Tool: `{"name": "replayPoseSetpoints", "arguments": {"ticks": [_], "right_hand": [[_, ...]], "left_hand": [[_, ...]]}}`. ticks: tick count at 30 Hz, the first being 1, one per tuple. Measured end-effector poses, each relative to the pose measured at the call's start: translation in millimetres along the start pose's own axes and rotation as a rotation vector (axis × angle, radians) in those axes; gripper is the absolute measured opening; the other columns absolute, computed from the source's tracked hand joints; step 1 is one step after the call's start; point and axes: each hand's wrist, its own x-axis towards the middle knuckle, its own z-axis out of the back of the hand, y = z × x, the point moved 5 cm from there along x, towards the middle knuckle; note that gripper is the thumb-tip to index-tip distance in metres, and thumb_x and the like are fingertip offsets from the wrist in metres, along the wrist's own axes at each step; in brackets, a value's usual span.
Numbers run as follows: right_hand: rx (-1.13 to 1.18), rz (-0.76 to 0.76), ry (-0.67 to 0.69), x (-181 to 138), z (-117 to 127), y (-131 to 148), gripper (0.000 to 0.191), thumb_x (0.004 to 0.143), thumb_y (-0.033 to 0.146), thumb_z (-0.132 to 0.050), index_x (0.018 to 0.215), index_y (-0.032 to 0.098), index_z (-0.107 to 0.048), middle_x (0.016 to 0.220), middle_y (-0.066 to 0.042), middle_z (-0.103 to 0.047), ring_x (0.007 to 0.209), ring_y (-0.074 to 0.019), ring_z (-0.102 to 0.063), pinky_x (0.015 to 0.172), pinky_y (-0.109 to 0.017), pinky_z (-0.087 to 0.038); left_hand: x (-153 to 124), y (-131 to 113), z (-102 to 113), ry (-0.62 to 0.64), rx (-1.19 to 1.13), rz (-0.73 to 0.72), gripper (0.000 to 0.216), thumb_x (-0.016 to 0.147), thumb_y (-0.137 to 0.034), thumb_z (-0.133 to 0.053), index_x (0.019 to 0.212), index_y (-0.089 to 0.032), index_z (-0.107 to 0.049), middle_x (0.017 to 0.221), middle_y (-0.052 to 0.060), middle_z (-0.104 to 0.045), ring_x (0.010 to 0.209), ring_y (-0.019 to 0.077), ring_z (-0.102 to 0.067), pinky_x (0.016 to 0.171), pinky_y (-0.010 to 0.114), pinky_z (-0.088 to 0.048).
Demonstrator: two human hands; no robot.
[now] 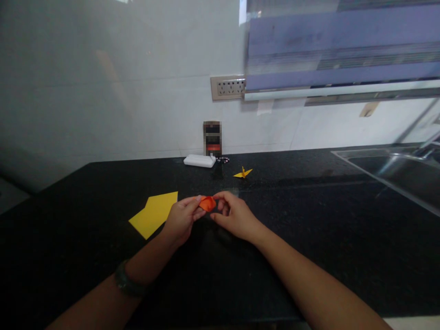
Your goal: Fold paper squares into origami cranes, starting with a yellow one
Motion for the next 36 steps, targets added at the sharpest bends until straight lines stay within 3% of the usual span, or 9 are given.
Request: {"name": "replayPoseSetpoints", "arguments": {"ticks": [7, 10, 13, 15, 20, 26, 31, 36], "right_hand": [[-0.098, 0.054, -0.103, 0.4, 3.4, 2.6, 0.02, 0.075, 0.026, -0.053, 0.093, 0.018, -0.058, 0.072, -0.001, -0.053, 0.062, -0.011, -0.048, 0.057, -0.023, -0.04], [-0.119, 0.109, -0.087, -1.1, 4.0, 8.0, 0.024, 0.073, 0.029, -0.057, 0.095, 0.018, -0.059, 0.078, -0.003, -0.052, 0.065, -0.0117, -0.05, 0.057, -0.023, -0.042], [-0.114, 0.148, -0.063, -2.6, 4.1, 13.5, 0.03, 0.069, 0.031, -0.063, 0.096, 0.018, -0.059, 0.087, -0.005, -0.054, 0.071, -0.0133, -0.053, 0.057, -0.024, -0.044], [-0.107, 0.163, -0.096, -2.1, 6.8, 14.7, 0.024, 0.071, 0.029, -0.061, 0.093, 0.019, -0.061, 0.088, -0.006, -0.056, 0.077, -0.0149, -0.054, 0.064, -0.026, -0.046], [-0.007, 0.137, -0.155, 3.9, 12.3, 5.2, 0.017, 0.074, 0.025, -0.057, 0.088, 0.019, -0.065, 0.087, -0.005, -0.063, 0.083, -0.0166, -0.058, 0.077, -0.032, -0.045], [0.084, 0.075, -0.154, 5.1, 7.3, -3.3, 0.016, 0.073, 0.023, -0.058, 0.085, 0.02, -0.068, 0.085, -0.005, -0.066, 0.079, -0.0164, -0.06, 0.073, -0.031, -0.047], [0.01, 0.148, -0.226, 0.8, 6.3, 5.0, 0.016, 0.072, 0.018, -0.059, 0.085, 0.021, -0.069, 0.081, -0.004, -0.064, 0.077, -0.0154, -0.059, 0.072, -0.03, -0.047], [-0.065, 0.208, -0.251, -3.3, 4.1, 10.4, 0.019, 0.073, 0.018, -0.059, 0.089, 0.022, -0.068, 0.075, -0.004, -0.059, 0.072, -0.0147, -0.056, 0.065, -0.028, -0.047]], "left_hand": [[-5.4, 5.8, -2.5, 0.068, 0.035, 0.144, 0.013, 0.071, -0.023, -0.056, 0.077, -0.012, -0.057, 0.066, 0.006, -0.065, 0.051, 0.0093, -0.059, 0.048, 0.018, -0.044], [-6.8, 7.0, -5.2, 0.117, -0.03, 0.213, 0.004, 0.07, -0.014, -0.052, 0.074, -0.013, -0.054, 0.062, 0.003, -0.063, 0.048, 0.0084, -0.058, 0.049, 0.019, -0.045], [-8.2, 6.2, -7.1, 0.156, -0.111, 0.24, 0.01, 0.069, -0.005, -0.049, 0.074, -0.013, -0.052, 0.067, 0.003, -0.063, 0.053, 0.0073, -0.059, 0.052, 0.017, -0.047], [-10.1, 6.9, -9.3, 0.206, -0.118, 0.262, 0.015, 0.068, -0.004, -0.051, 0.08, -0.013, -0.053, 0.073, 0.005, -0.064, 0.059, 0.0095, -0.062, 0.055, 0.018, -0.048], [-13.8, 9.0, -13.1, 0.267, -0.069, 0.259, 0.027, 0.07, -0.011, -0.058, 0.096, -0.015, -0.051, 0.075, 0.005, -0.064, 0.061, 0.0138, -0.064, 0.049, 0.017, -0.047], [-13.9, 8.8, -17.2, 0.281, -0.142, 0.235, 0.018, 0.079, -0.022, -0.051, 0.095, -0.014, -0.054, 0.083, 0.007, -0.063, 0.061, 0.0122, -0.064, 0.047, 0.015, -0.047], [-16.5, 9.7, -20.2, 0.275, -0.22, 0.284, 0.021, 0.083, -0.028, -0.045, 0.095, -0.014, -0.054, 0.08, 0.006, -0.063, 0.061, 0.0126, -0.064, 0.047, 0.016, -0.048], [-16.7, 8.5, -21.3, 0.283, -0.244, 0.24, 0.022, 0.082, -0.03, -0.046, 0.091, -0.013, -0.057, 0.074, 0.005, -0.063, 0.058, 0.0097, -0.062, 0.049, 0.016, -0.048]]}}
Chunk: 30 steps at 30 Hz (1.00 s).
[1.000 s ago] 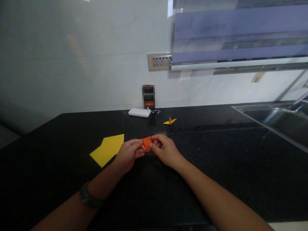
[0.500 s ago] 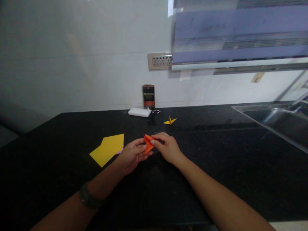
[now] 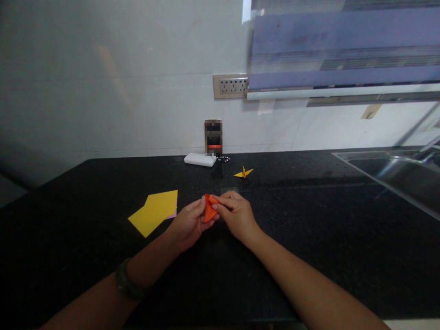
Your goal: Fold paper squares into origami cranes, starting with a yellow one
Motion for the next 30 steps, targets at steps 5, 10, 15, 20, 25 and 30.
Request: {"name": "replayPoseSetpoints", "arguments": {"ticks": [5, 10, 15, 20, 25, 30], "right_hand": [[-0.046, 0.062, 0.041, -0.4, -1.3, 4.4, 0.02, 0.077, 0.018, -0.054, 0.092, 0.021, -0.067, 0.072, -0.003, -0.057, 0.069, -0.0139, -0.054, 0.063, -0.027, -0.045], [-0.104, 0.04, 0.035, 2.0, -0.3, 3.2, 0.018, 0.079, 0.018, -0.05, 0.087, 0.02, -0.066, 0.07, -0.003, -0.057, 0.068, -0.0136, -0.054, 0.062, -0.026, -0.044], [-0.132, 0.036, 0.017, 2.2, -1.6, 4.5, 0.019, 0.079, 0.017, -0.048, 0.083, 0.018, -0.066, 0.068, -0.003, -0.057, 0.065, -0.0135, -0.054, 0.06, -0.026, -0.043], [-0.149, 0.065, 0.019, -0.2, -2.1, 4.9, 0.019, 0.078, 0.016, -0.049, 0.083, 0.019, -0.066, 0.068, -0.003, -0.057, 0.065, -0.0132, -0.054, 0.061, -0.025, -0.043], [-0.173, 0.057, 0.04, -1.0, -2.6, 4.8, 0.016, 0.078, 0.018, -0.051, 0.085, 0.018, -0.065, 0.069, -0.003, -0.057, 0.064, -0.0125, -0.053, 0.059, -0.024, -0.042], [-0.22, 0.032, 0.027, -0.4, -1.4, 5.5, 0.016, 0.078, 0.016, -0.048, 0.073, 0.017, -0.063, 0.066, -0.002, -0.056, 0.062, -0.0122, -0.053, 0.058, -0.024, -0.042]], "left_hand": [[0.8, -1.2, 4.1, -0.074, 0.126, -0.105, 0.023, 0.076, -0.032, -0.054, 0.085, -0.011, -0.061, 0.065, 0.002, -0.061, 0.051, 0.0064, -0.055, 0.048, 0.016, -0.045], [0.7, -5.2, 2.7, -0.074, 0.314, -0.22, 0.032, 0.069, -0.034, -0.06, 0.091, -0.011, -0.064, 0.067, 0.002, -0.062, 0.05, 0.0076, -0.052, 0.049, 0.02, -0.044], [0.7, -8.1, 2.3, -0.096, 0.435, -0.246, 0.037, 0.067, -0.031, -0.06, 0.096, -0.008, -0.063, 0.066, 0.003, -0.063, 0.05, 0.0091, -0.052, 0.049, 0.022, -0.043], [-0.1, -11.0, 3.6, -0.133, 0.568, -0.277, 0.033, 0.07, -0.031, -0.055, 0.092, -0.009, -0.065, 0.061, 0.002, -0.062, 0.049, 0.0108, -0.053, 0.049, 0.023, -0.043], [0.5, -11.6, 5.3, -0.136, 0.669, -0.318, 0.032, 0.073, -0.034, -0.052, 0.09, -0.01, -0.066, 0.058, 0.002, -0.061, 0.05, 0.0114, -0.053, 0.048, 0.022, -0.042], [2.2, -9.3, 6.3, -0.127, 0.734, -0.33, 0.031, 0.073, -0.034, -0.051, 0.09, -0.012, -0.066, 0.061, 0.002, -0.063, 0.051, 0.0122, -0.054, 0.049, 0.021, -0.042]]}}
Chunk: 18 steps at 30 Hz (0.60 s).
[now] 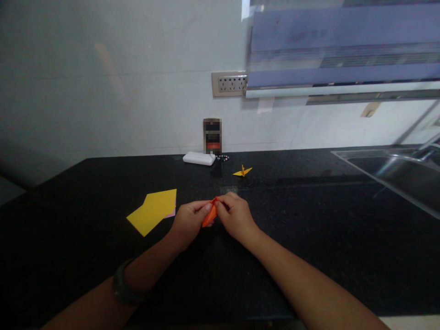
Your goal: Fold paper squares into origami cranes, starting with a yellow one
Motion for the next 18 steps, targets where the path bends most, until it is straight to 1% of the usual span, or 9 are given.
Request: {"name": "replayPoseSetpoints", "arguments": {"ticks": [1, 3, 6, 8, 11, 15, 18], "right_hand": [[-0.01, -0.003, -0.005, 0.0, 0.5, 0.0, 0.016, 0.078, 0.015, -0.047, 0.072, 0.016, -0.062, 0.066, -0.002, -0.056, 0.062, -0.0123, -0.053, 0.058, -0.024, -0.041], [-0.023, 0.007, -0.021, 0.1, 1.9, 0.6, 0.013, 0.077, 0.016, -0.049, 0.077, 0.016, -0.061, 0.068, -0.003, -0.055, 0.063, -0.0128, -0.052, 0.057, -0.024, -0.042], [-0.03, 0.064, -0.026, 0.5, 3.9, 4.0, 0.013, 0.077, 0.017, -0.049, 0.083, 0.018, -0.06, 0.072, -0.003, -0.055, 0.067, -0.0138, -0.053, 0.06, -0.025, -0.042], [-0.041, 0.095, -0.01, 0.8, 4.4, 6.3, 0.012, 0.078, 0.016, -0.048, 0.08, 0.018, -0.06, 0.072, -0.003, -0.056, 0.068, -0.0138, -0.053, 0.061, -0.025, -0.042], [-0.072, 0.099, 0.001, 1.1, 5.3, 7.8, 0.013, 0.079, 0.015, -0.046, 0.075, 0.017, -0.059, 0.07, -0.003, -0.055, 0.068, -0.014, -0.053, 0.061, -0.025, -0.042], [-0.083, 0.091, -0.004, 1.0, 5.9, 8.3, 0.015, 0.08, 0.015, -0.044, 0.076, 0.016, -0.058, 0.071, -0.004, -0.055, 0.07, -0.0146, -0.053, 0.062, -0.025, -0.041], [-0.073, 0.089, -0.019, 0.8, 6.5, 8.2, 0.016, 0.08, 0.015, -0.043, 0.076, 0.016, -0.058, 0.071, -0.004, -0.055, 0.07, -0.0145, -0.053, 0.063, -0.025, -0.041]], "left_hand": [[0.1, 0.7, -0.5, 0.009, 0.004, 0.001, 0.031, 0.073, -0.034, -0.051, 0.091, -0.013, -0.066, 0.062, 0.002, -0.063, 0.051, 0.0125, -0.055, 0.049, 0.022, -0.042], [0.4, 0.9, -0.9, 0.023, 0.019, -0.018, 0.031, 0.073, -0.034, -0.05, 0.091, -0.014, -0.067, 0.065, 0.003, -0.064, 0.054, 0.013, -0.056, 0.05, 0.022, -0.043], [0.4, -0.4, 0.0, 0.027, 0.076, -0.06, 0.03, 0.074, -0.034, -0.05, 0.09, -0.016, -0.067, 0.067, 0.002, -0.066, 0.055, 0.0131, -0.056, 0.052, 0.021, -0.042], [0.2, -1.4, 0.8, 0.027, 0.113, -0.076, 0.03, 0.074, -0.035, -0.049, 0.089, -0.017, -0.068, 0.064, 0.002, -0.065, 0.054, 0.0132, -0.056, 0.052, 0.021, -0.041], [-0.5, -3.7, 1.1, 0.028, 0.135, -0.093, 0.031, 0.075, -0.035, -0.049, 0.091, -0.017, -0.068, 0.065, 0.002, -0.066, 0.055, 0.0131, -0.056, 0.053, 0.021, -0.041], [-1.0, -4.4, 0.7, 0.022, 0.137, -0.094, 0.032, 0.073, -0.034, -0.05, 0.094, -0.016, -0.067, 0.071, 0.003, -0.067, 0.057, 0.0136, -0.057, 0.054, 0.022, -0.042], [-0.6, -2.1, 0.1, 0.027, 0.122, -0.086, 0.033, 0.073, -0.034, -0.051, 0.094, -0.014, -0.066, 0.071, 0.004, -0.067, 0.057, 0.0138, -0.057, 0.053, 0.022, -0.042]]}}
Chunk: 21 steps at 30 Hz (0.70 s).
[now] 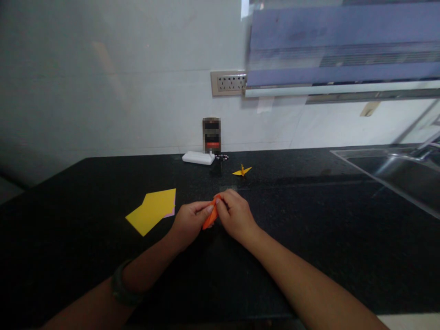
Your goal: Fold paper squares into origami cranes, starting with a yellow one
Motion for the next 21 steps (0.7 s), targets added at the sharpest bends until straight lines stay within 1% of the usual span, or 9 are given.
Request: {"name": "replayPoseSetpoints", "arguments": {"ticks": [4, 9, 16, 18, 21], "right_hand": [[0.023, -0.025, -0.003, -0.5, -0.3, -2.0, 0.02, 0.082, 0.017, -0.041, 0.078, 0.017, -0.06, 0.071, -0.004, -0.057, 0.069, -0.0142, -0.054, 0.063, -0.026, -0.042], [0.083, -0.047, -0.027, -0.7, 0.5, -4.6, 0.024, 0.085, 0.02, -0.038, 0.089, 0.017, -0.061, 0.079, -0.005, -0.059, 0.076, -0.0152, -0.056, 0.067, -0.027, -0.044], [0.109, 0.005, 0.011, 0.2, 0.7, -2.9, 0.023, 0.083, 0.019, -0.041, 0.096, 0.018, -0.059, 0.083, -0.006, -0.059, 0.077, -0.0153, -0.056, 0.067, -0.028, -0.045], [0.105, 0.011, 0.009, 0.3, 0.6, -3.5, 0.022, 0.082, 0.018, -0.042, 0.094, 0.018, -0.06, 0.081, -0.005, -0.058, 0.076, -0.015, -0.056, 0.067, -0.027, -0.045], [0.07, -0.015, -0.002, 0.6, 0.5, -5.8, 0.019, 0.082, 0.019, -0.042, 0.085, 0.018, -0.061, 0.075, -0.004, -0.058, 0.071, -0.0144, -0.055, 0.063, -0.026, -0.044]], "left_hand": [[0.6, 2.9, -1.3, 0.013, -0.027, 0.005, 0.031, 0.073, -0.034, -0.051, 0.093, -0.016, -0.067, 0.068, 0.002, -0.066, 0.055, 0.013, -0.056, 0.052, 0.021, -0.042], [0.4, 2.8, -1.5, 0.015, -0.067, 0.038, 0.029, 0.072, -0.033, -0.052, 0.091, -0.016, -0.067, 0.063, 0.002, -0.065, 0.051, 0.0124, -0.054, 0.05, 0.021, -0.041], [1.7, 2.3, 0.7, -0.025, -0.085, 0.059, 0.028, 0.072, -0.034, -0.053, 0.085, -0.015, -0.068, 0.06, 0.002, -0.064, 0.051, 0.013, -0.055, 0.049, 0.021, -0.041], [1.9, 2.8, 0.9, -0.031, -0.088, 0.066, 0.028, 0.071, -0.034, -0.053, 0.085, -0.014, -0.068, 0.06, 0.002, -0.065, 0.051, 0.0131, -0.056, 0.05, 0.022, -0.042], [1.6, 2.7, 0.8, -0.03, -0.083, 0.055, 0.028, 0.071, -0.033, -0.054, 0.086, -0.015, -0.068, 0.063, 0.002, -0.066, 0.052, 0.0133, -0.056, 0.051, 0.022, -0.042]]}}
